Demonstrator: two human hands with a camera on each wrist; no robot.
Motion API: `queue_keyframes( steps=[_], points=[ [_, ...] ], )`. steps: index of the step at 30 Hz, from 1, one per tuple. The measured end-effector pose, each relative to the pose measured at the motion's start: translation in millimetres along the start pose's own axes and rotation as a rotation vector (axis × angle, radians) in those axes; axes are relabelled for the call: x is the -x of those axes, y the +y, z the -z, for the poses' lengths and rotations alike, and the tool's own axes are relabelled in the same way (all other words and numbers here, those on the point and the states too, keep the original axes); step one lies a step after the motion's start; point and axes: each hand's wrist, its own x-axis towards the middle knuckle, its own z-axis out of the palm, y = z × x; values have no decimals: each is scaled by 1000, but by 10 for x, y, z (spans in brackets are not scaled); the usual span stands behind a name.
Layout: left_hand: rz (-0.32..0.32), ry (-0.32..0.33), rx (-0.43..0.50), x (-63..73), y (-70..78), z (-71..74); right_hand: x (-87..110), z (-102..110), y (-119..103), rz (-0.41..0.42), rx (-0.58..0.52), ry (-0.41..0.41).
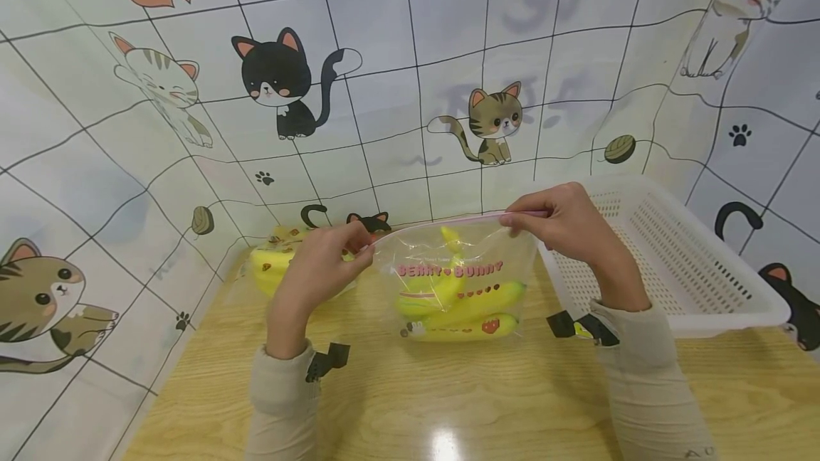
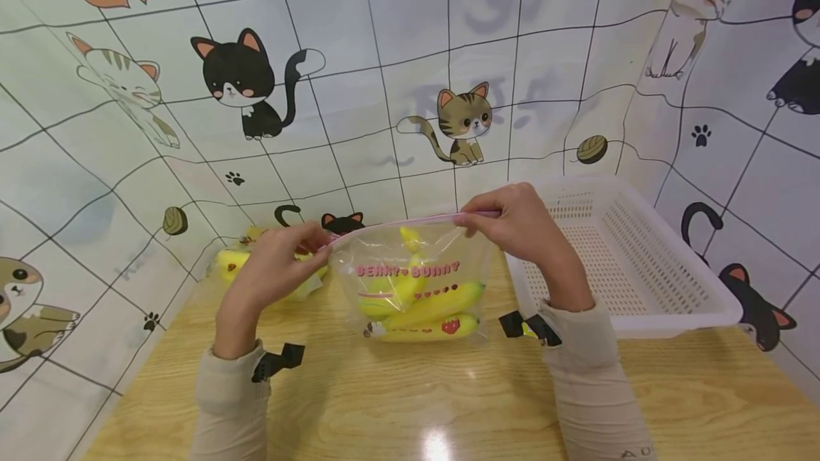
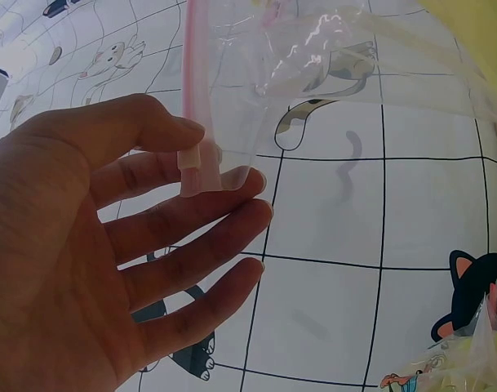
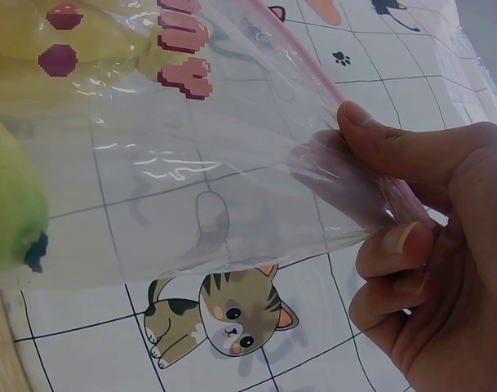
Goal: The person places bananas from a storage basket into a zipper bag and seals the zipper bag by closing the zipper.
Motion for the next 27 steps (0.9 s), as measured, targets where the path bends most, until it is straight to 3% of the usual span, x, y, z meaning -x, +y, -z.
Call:
queue_keyframes(
  steps=[9, 15, 21, 27],
  points=[
    [-34, 4, 40, 8, -35, 24, 0, -2, 19, 29, -17, 23],
    [-73, 109, 49, 12, -117, 65, -31, -55, 13, 70, -10, 81],
    [15, 133, 142, -7, -217, 11, -61, -128, 10, -44, 19, 27],
    [48, 151, 315, -62, -330, -90, -115, -147, 14, -308, -4, -212]
  ],
)
